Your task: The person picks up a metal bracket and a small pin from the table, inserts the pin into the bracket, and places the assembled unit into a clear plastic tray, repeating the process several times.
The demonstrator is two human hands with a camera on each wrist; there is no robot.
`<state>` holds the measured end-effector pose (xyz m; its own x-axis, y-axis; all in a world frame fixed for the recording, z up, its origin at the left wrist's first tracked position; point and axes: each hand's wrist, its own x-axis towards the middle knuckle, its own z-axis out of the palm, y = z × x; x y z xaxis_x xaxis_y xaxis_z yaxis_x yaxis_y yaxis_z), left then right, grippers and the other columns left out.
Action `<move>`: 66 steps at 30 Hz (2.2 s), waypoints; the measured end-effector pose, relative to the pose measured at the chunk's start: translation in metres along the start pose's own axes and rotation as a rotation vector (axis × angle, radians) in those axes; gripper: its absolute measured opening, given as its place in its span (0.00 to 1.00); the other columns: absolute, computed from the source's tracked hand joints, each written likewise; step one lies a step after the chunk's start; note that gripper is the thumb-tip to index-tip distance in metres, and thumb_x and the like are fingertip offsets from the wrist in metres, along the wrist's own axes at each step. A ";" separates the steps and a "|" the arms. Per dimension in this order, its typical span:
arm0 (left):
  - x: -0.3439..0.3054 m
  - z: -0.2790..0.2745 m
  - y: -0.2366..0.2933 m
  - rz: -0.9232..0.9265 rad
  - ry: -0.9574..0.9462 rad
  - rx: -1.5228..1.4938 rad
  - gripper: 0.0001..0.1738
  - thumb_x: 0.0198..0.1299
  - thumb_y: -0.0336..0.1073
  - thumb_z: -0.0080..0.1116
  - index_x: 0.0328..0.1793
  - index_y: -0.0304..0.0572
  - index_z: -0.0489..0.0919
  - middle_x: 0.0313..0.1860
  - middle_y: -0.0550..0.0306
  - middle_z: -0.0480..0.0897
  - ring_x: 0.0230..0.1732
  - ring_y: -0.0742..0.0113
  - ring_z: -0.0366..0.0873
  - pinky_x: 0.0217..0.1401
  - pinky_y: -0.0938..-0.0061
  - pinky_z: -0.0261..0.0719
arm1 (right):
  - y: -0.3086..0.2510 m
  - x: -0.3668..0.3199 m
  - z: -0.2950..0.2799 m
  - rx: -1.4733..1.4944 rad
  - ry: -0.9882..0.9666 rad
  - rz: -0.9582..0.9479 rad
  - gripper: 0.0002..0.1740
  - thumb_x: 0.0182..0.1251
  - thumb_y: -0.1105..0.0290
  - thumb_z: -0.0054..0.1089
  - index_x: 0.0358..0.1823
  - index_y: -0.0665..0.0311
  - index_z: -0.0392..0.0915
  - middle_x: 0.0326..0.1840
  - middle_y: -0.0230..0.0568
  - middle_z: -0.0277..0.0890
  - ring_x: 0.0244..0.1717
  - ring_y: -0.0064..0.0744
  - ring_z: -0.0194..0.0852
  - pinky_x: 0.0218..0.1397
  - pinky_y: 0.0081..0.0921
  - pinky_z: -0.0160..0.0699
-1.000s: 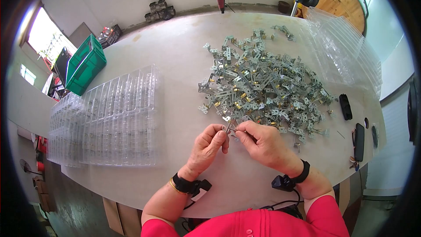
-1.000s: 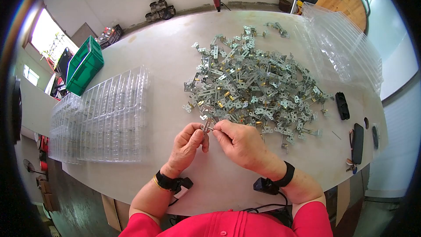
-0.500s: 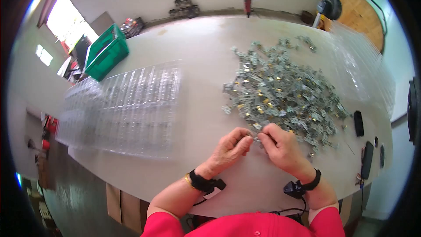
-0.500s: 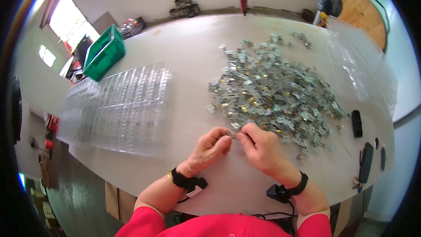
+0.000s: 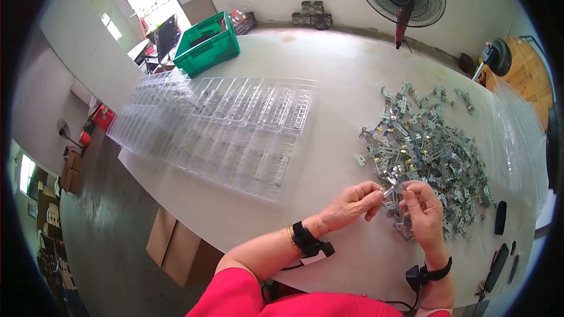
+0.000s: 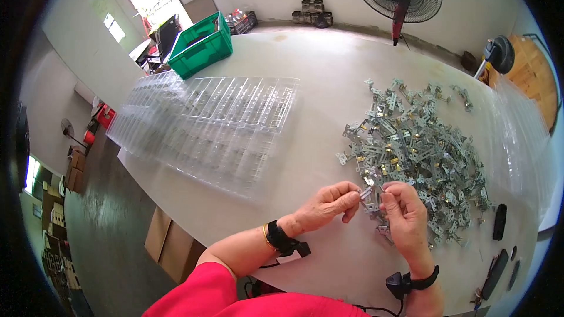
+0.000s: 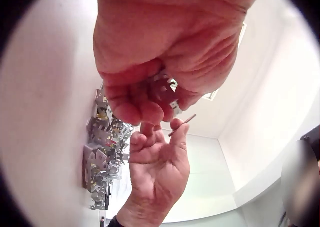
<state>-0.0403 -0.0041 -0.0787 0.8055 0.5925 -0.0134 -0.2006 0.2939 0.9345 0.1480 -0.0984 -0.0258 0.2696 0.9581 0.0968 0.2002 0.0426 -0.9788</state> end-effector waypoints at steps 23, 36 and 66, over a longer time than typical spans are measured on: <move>0.000 0.006 0.003 0.010 -0.030 -0.009 0.21 0.75 0.39 0.57 0.67 0.36 0.71 0.57 0.56 0.79 0.56 0.70 0.78 0.60 0.70 0.78 | -0.002 0.003 -0.003 0.381 -0.055 0.124 0.11 0.79 0.65 0.57 0.49 0.67 0.78 0.40 0.34 0.81 0.40 0.23 0.82 0.49 0.22 0.82; 0.000 0.023 0.000 0.287 0.229 0.630 0.15 0.69 0.33 0.64 0.57 0.36 0.76 0.44 0.57 0.84 0.48 0.72 0.79 0.54 0.73 0.79 | 0.000 0.003 0.002 0.366 -0.100 0.114 0.10 0.79 0.66 0.58 0.47 0.66 0.80 0.41 0.32 0.81 0.42 0.20 0.80 0.49 0.22 0.83; -0.139 -0.195 0.197 0.201 1.222 1.256 0.13 0.61 0.36 0.64 0.40 0.31 0.86 0.31 0.52 0.88 0.34 0.68 0.85 0.40 0.71 0.82 | 0.023 -0.011 0.043 -0.151 -1.027 0.043 0.11 0.73 0.61 0.62 0.45 0.61 0.84 0.36 0.40 0.82 0.39 0.31 0.78 0.45 0.29 0.77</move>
<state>-0.3005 0.1177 0.0377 -0.1331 0.8875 0.4412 0.7492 -0.2013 0.6310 0.1089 -0.0959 -0.0571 -0.6389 0.7407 -0.2077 0.3448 0.0343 -0.9381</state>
